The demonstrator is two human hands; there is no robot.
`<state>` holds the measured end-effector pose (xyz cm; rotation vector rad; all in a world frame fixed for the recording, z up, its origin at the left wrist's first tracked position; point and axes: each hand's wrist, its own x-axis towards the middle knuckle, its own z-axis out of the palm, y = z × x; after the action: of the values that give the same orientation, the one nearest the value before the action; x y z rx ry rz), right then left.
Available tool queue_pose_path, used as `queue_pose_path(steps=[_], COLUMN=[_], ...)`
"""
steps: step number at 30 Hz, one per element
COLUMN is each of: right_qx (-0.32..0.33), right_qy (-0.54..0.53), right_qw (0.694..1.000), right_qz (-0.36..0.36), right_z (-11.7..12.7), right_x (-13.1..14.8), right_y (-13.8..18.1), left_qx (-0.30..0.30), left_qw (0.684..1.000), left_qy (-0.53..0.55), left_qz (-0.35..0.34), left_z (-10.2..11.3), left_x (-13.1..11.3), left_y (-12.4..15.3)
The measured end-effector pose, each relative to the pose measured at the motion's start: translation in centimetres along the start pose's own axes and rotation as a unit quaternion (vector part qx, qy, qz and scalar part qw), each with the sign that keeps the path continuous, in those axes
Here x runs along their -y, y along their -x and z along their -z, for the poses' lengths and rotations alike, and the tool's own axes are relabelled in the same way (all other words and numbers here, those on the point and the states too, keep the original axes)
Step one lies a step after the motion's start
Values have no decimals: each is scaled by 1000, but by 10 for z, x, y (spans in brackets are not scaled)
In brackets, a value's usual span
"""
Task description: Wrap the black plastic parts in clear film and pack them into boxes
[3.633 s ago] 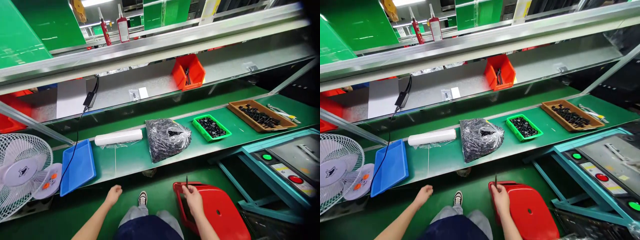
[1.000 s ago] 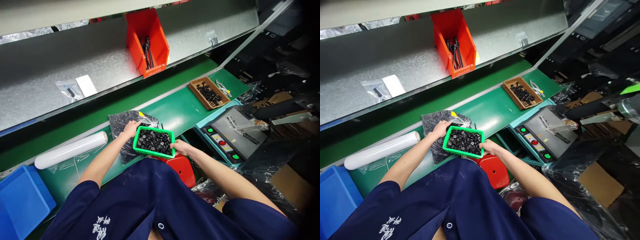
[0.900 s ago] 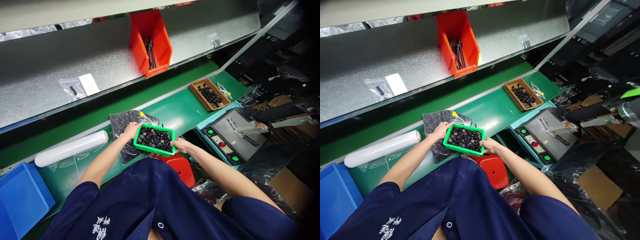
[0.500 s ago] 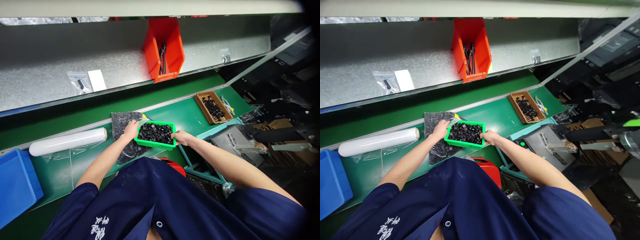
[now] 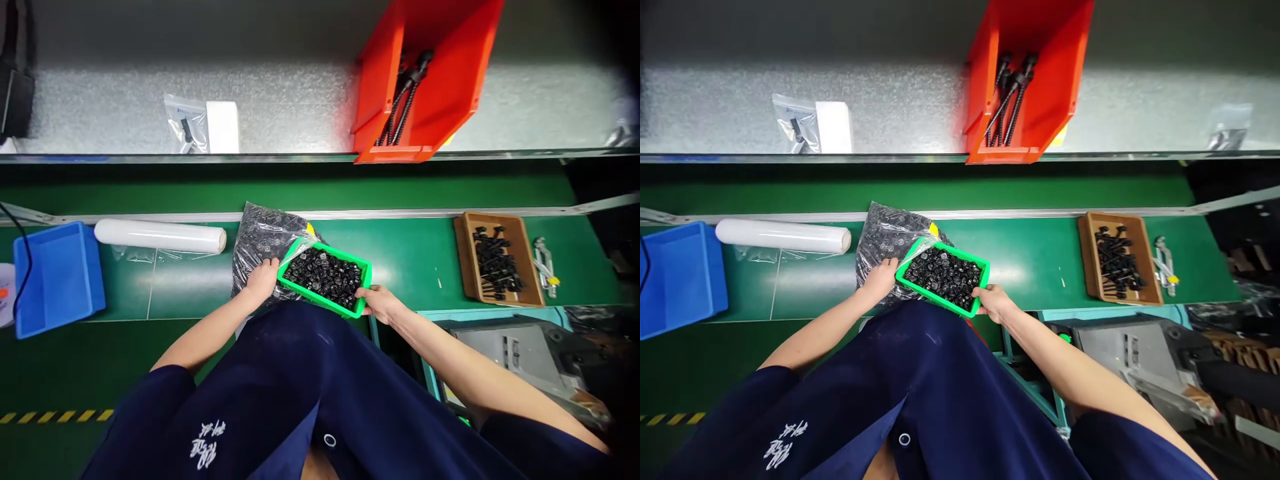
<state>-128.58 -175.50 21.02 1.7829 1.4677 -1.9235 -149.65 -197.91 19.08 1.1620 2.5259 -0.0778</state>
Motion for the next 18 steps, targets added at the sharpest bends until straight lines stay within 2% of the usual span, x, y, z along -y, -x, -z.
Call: queue_pose_path(steps=[4, 9, 14, 18], right_qx=[6, -6, -28, -58], right_qy=[-28, -74, -82, -69], right_qw=[1000, 997, 996, 996], right_qz=[-7, -13, -8, 15], right_z=[2, -13, -23, -27], right_x=[-12, -26, -29, -32], right_y=[-1, 2, 4, 6], left_qx=[-58, -102, -172, -235], left_qw=[994, 970, 941, 918], left_qy=[82, 188, 266, 303], left_qz=[52, 118, 122, 98], left_z=[-16, -13, -9, -22], left_x=[-15, -19, -5, -3], left_y=[11, 3, -11, -13])
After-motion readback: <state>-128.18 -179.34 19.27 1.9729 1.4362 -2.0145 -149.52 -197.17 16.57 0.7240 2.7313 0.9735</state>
